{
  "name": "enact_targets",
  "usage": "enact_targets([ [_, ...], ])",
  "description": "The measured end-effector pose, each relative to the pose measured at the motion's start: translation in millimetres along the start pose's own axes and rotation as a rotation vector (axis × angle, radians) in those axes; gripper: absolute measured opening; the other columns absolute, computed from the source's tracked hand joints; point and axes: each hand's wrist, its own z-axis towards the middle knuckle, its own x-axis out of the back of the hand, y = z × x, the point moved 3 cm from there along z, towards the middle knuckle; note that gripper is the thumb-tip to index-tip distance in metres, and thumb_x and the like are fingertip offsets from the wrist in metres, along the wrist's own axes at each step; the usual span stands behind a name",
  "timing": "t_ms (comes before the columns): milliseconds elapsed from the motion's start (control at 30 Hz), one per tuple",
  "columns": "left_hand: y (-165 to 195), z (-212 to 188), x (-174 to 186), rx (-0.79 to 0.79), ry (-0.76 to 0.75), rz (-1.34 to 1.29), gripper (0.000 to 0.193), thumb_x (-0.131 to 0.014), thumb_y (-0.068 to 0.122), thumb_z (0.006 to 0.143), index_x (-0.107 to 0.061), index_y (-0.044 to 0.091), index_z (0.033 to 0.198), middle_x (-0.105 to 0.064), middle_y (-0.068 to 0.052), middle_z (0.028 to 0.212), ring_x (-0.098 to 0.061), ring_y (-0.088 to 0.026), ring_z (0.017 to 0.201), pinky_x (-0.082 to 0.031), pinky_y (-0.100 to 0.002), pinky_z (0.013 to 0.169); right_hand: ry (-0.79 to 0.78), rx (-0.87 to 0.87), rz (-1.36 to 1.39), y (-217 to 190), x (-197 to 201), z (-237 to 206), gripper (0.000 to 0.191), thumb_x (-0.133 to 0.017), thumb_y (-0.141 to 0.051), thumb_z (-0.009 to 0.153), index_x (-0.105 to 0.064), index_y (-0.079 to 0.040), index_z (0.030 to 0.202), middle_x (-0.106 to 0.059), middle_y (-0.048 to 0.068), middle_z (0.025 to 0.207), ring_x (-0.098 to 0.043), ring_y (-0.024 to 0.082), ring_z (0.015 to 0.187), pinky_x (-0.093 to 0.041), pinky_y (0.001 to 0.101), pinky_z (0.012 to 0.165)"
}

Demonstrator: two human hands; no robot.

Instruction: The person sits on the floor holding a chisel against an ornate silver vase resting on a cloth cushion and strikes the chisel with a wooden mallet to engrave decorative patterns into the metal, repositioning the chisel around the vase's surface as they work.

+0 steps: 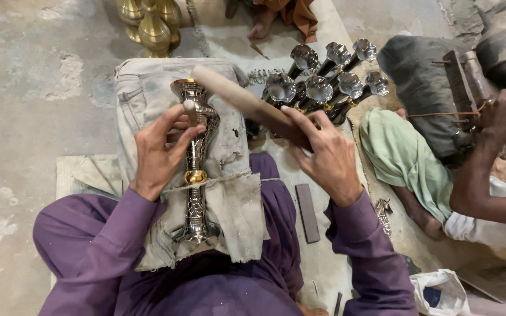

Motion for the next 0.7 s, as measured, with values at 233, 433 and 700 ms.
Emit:
enact_targets([
  [233,-5,-7,-3,-0.065,0.087,0.039,0.049,-0.078,0.003,0.099,-0.055,0.007,0.141,-0.075,-0.013,0.110,-0.077,-0.019,0.100,-0.066,-0.030,0.079,0.096,0.081,-0.171,-1,3,9,0.067,-0.079,-0.019,0.090,-0.054,-0.033,0.151,-0.064,0.004,0.109,-0.068,0.020,0.082,-0.057,0.0347,0.066],
  [433,-8,-11,-3,-0.044,0.118,0.045,0.041,-0.081,0.003,0.100,-0.057,0.006,0.133,-0.076,-0.012,0.104,-0.078,-0.018,0.094,-0.065,-0.029,0.076,0.155,0.216,-0.092,-16,28,23,0.067,-0.075,-0.012,0.099,-0.048,-0.028,0.159,-0.068,0.000,0.105,-0.066,0.016,0.079,-0.056,0.0325,0.070],
  [700,-1,-6,0,-0.073,0.088,0.036,0.043,-0.079,0.004,0.099,-0.056,0.002,0.136,-0.076,-0.013,0.106,-0.077,-0.018,0.097,-0.066,-0.030,0.079,0.100,0.238,-0.264,-26,25,31,0.066,-0.080,-0.030,0.094,-0.054,-0.029,0.154,-0.068,-0.001,0.091,-0.063,0.015,0.072,-0.052,0.0317,0.066],
])
